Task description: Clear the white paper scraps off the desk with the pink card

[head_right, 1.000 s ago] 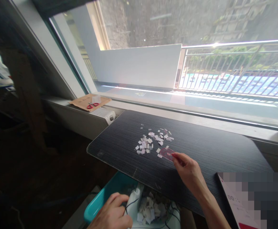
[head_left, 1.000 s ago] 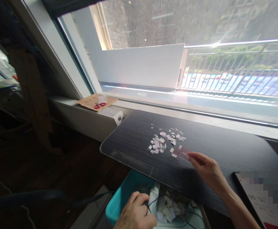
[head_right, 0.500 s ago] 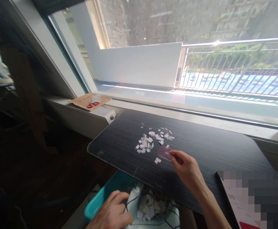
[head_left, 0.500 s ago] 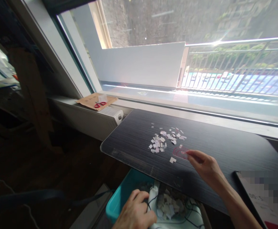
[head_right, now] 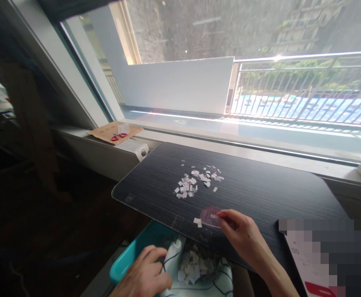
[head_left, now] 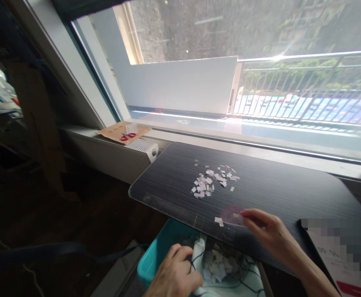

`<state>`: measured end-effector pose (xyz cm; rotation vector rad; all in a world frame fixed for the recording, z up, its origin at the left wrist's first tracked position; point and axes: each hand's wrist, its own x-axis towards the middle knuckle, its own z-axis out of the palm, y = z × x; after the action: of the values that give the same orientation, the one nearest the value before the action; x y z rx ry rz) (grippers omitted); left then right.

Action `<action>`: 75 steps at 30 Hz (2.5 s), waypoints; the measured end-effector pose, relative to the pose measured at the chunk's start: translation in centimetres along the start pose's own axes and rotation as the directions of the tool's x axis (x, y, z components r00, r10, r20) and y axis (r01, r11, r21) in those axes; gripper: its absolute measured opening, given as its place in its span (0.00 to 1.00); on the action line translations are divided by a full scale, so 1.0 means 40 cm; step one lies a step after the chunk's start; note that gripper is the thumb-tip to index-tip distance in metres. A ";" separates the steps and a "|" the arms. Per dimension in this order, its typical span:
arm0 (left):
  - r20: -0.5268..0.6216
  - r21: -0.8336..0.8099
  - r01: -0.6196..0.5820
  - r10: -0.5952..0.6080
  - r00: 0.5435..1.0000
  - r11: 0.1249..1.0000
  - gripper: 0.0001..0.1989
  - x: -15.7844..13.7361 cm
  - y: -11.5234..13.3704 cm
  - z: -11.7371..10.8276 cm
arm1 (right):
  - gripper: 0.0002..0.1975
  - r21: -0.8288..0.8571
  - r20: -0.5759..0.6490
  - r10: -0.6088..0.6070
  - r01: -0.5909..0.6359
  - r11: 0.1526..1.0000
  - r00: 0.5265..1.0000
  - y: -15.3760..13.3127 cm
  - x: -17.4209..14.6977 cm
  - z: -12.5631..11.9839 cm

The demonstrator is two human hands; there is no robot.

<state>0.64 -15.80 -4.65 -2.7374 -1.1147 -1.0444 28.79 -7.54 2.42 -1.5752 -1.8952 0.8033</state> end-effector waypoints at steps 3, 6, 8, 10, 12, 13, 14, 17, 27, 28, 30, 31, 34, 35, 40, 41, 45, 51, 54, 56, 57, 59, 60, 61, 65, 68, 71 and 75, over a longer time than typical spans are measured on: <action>0.017 -0.011 -0.005 0.005 1.000 1.000 0.06 0.004 0.000 -0.003 | 0.13 0.017 0.100 -0.024 0.023 1.000 0.995 -0.022 -0.009 0.003; 0.037 -0.001 -0.010 0.010 0.999 1.000 0.06 0.004 0.000 -0.005 | 0.14 0.037 0.047 -0.026 0.024 0.999 0.999 -0.034 -0.005 0.009; 0.033 -0.004 -0.003 0.003 0.999 1.000 0.06 0.005 0.001 -0.007 | 0.14 0.037 0.025 -0.027 0.026 0.999 0.999 -0.035 -0.002 0.014; 0.025 -0.012 0.004 -0.003 1.000 1.000 0.06 0.007 0.003 -0.012 | 0.14 0.026 0.063 -0.023 0.021 0.999 0.998 -0.035 -0.003 0.017; 0.024 -0.007 0.008 -0.007 1.000 1.000 0.06 0.010 0.005 -0.019 | 0.13 0.013 0.134 -0.014 0.012 1.000 0.991 -0.036 -0.010 0.016; 0.031 0.003 0.006 -0.006 0.999 1.000 0.06 0.012 0.006 -0.022 | 0.13 0.010 0.171 -0.013 0.012 1.000 0.985 -0.036 -0.014 0.015; 0.044 0.012 0.006 -0.006 0.999 1.000 0.06 0.013 0.006 -0.023 | 0.12 0.010 0.199 -0.014 0.013 1.000 0.980 -0.037 -0.017 0.013; 0.069 0.011 -0.002 0.002 0.998 1.000 0.06 0.012 0.005 -0.019 | 0.13 0.029 0.203 -0.003 -0.002 1.000 0.979 -0.036 -0.024 0.009; 0.210 0.049 0.052 -0.061 0.976 0.997 0.09 0.033 0.021 -0.047 | 0.14 0.125 0.075 -0.048 0.038 0.991 0.996 -0.034 0.027 0.029; 0.223 0.051 0.050 -0.060 0.973 0.997 0.08 0.032 0.023 -0.047 | 0.15 0.127 0.018 -0.051 0.048 0.991 0.999 -0.033 0.049 0.038; 0.102 0.044 0.006 -0.010 0.995 0.999 0.08 0.022 0.020 -0.031 | 0.15 0.079 -0.085 -0.074 0.081 0.994 0.994 -0.035 0.101 0.060; -0.014 0.034 -0.019 0.020 1.000 0.999 0.11 0.013 0.016 -0.018 | 0.15 0.050 -0.120 -0.091 0.098 0.994 0.989 -0.039 0.128 0.072; -0.056 0.010 0.010 -0.010 0.998 1.000 0.15 -0.019 0.000 0.021 | 0.16 -0.045 -0.136 -0.165 0.160 0.986 0.977 -0.058 0.194 0.105; -0.047 0.011 0.018 -0.017 0.999 1.000 0.15 -0.028 -0.005 0.029 | 0.16 -0.062 -0.129 -0.182 0.175 0.983 0.975 -0.064 0.206 0.113; 0.019 0.082 0.024 -0.026 0.999 0.996 0.16 -0.043 -0.012 0.024 | 0.15 -0.089 -0.064 -0.212 0.206 0.974 0.975 -0.070 0.180 0.112; 0.010 0.083 0.027 -0.028 1.000 0.996 0.17 -0.042 -0.012 0.022 | 0.15 -0.096 -0.037 -0.213 0.208 0.973 0.976 -0.066 0.164 0.104; -0.075 0.056 0.031 -0.027 0.997 0.998 0.17 -0.033 -0.011 0.026 | 0.16 -0.092 -0.021 -0.160 0.158 0.983 0.987 -0.044 0.115 0.072; 0.022 0.097 -0.017 0.015 1.000 0.995 0.13 -0.014 -0.004 0.023 | 0.16 -0.097 -0.069 -0.128 0.121 0.988 0.989 -0.042 0.096 0.060; 0.154 0.042 0.044 -0.050 0.987 0.998 0.07 0.007 0.013 -0.018 | 0.14 -0.054 -0.037 -0.128 0.126 0.991 0.991 -0.049 0.089 0.064; 0.207 0.014 0.083 -0.084 0.975 0.996 0.06 0.018 0.024 -0.046 | 0.14 -0.044 -0.031 -0.121 0.119 0.992 0.992 -0.048 0.087 0.068; 0.220 0.007 0.095 -0.094 0.971 0.995 0.06 0.022 0.028 -0.057 | 0.14 -0.049 -0.034 -0.114 0.113 0.992 0.993 -0.046 0.088 0.070; 0.219 0.003 0.098 -0.097 0.971 0.995 0.06 0.024 0.031 -0.064 | 0.14 -0.065 -0.062 -0.102 0.098 0.993 0.993 -0.041 0.089 0.073; 0.225 0.011 0.100 -0.100 0.969 0.995 0.05 0.022 0.030 -0.060 | 0.14 -0.068 -0.080 -0.097 0.092 0.993 0.992 -0.040 0.091 0.074; 0.212 0.021 0.087 -0.089 0.973 0.996 0.06 0.019 0.027 -0.052 | 0.15 -0.068 -0.090 -0.096 0.090 0.994 0.991 -0.042 0.092 0.076; 0.008 0.079 -0.016 0.016 1.000 0.997 0.12 -0.003 0.007 0.004 | 0.15 -0.067 -0.050 -0.123 0.120 0.991 0.991 -0.061 0.103 0.086; -0.008 0.065 0.007 -0.006 1.000 0.998 0.14 -0.018 -0.002 0.032 | 0.15 -0.085 -0.063 -0.116 0.110 0.990 0.991 -0.073 0.114 0.096; 0.051 0.095 -0.001 -0.003 0.999 0.996 0.14 -0.026 -0.002 0.034 | 0.14 -0.086 -0.092 -0.124 0.116 0.990 0.988 -0.079 0.124 0.101; 0.042 0.118 0.000 -0.005 0.999 0.993 0.15 -0.026 0.000 0.030 | 0.14 -0.124 -0.085 -0.102 0.091 0.988 0.991 -0.092 0.129 0.100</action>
<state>0.77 -16.15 -6.18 -2.6784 -1.1461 -0.8938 22.55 -3.36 2.61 -1.5494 -1.9692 0.5759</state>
